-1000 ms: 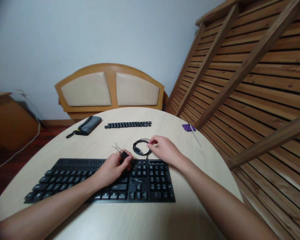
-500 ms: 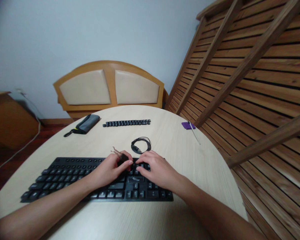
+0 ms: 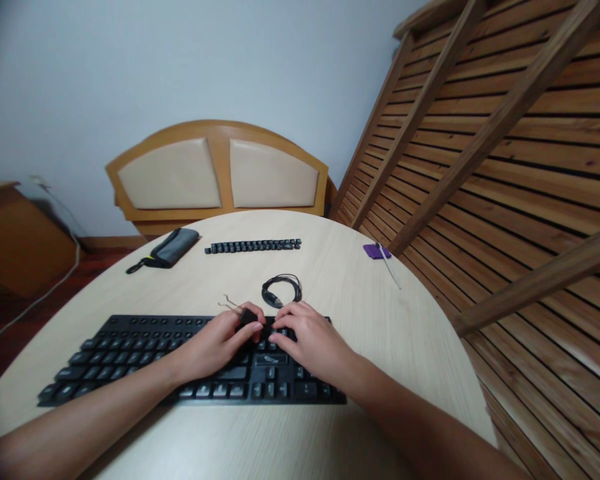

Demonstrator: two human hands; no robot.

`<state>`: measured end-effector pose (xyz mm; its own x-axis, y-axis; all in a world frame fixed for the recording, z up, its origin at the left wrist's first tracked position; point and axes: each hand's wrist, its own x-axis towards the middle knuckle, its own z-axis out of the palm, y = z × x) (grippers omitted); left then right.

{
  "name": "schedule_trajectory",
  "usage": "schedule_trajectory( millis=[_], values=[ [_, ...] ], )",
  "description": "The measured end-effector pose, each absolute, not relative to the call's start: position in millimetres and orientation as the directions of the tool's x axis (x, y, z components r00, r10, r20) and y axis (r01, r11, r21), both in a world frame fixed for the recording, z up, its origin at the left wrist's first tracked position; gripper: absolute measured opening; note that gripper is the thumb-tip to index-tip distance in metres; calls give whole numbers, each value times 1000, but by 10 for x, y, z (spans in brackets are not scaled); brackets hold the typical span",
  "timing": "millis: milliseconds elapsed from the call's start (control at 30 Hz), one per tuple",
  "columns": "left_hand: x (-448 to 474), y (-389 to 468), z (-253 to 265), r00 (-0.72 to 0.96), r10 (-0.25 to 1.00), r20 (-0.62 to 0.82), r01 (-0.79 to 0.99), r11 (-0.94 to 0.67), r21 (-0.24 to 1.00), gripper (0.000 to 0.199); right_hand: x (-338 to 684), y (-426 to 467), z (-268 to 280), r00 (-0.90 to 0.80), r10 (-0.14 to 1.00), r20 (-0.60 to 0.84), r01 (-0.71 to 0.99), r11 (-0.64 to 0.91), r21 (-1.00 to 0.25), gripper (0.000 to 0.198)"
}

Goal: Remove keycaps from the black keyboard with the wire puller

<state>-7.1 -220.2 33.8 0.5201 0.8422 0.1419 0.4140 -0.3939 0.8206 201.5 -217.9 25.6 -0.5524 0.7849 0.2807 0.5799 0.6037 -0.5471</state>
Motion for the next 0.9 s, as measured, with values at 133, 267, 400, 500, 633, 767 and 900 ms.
schedule_trajectory(
  millis=[133, 267, 400, 500, 633, 767, 900],
  values=[
    [-78, -2197, 323, 530, 835, 145, 417, -406, 813, 21, 2005, -2187, 245, -562, 767, 310, 565, 629, -534, 8],
    [-82, -2193, 308, 528, 837, 146, 427, -411, 805, 21, 2005, -2193, 214, -564, 762, 320, 561, 637, -528, 7],
    [-87, -2192, 316, 535, 832, 145, 411, -406, 816, 21, 2012, -2191, 217, -564, 757, 329, 555, 643, -528, 7],
    [-91, -2191, 338, 488, 857, 165, 358, -368, 858, 21, 2020, -2182, 233, -534, 770, 350, 532, 627, -569, 9],
    [-84, -2168, 331, 427, 887, 177, 320, -331, 888, 18, 2021, -2163, 232, -496, 789, 362, 510, 602, -614, 12],
    [-76, -2123, 266, 379, 915, 138, 334, -274, 902, 20, 2046, -2112, 243, -456, 817, 354, 535, 569, -624, 13],
    [-74, -2098, 227, 372, 921, 111, 367, -256, 894, 22, 2176, -1939, 268, -366, 853, 373, 604, 522, -602, 16]
  ],
)
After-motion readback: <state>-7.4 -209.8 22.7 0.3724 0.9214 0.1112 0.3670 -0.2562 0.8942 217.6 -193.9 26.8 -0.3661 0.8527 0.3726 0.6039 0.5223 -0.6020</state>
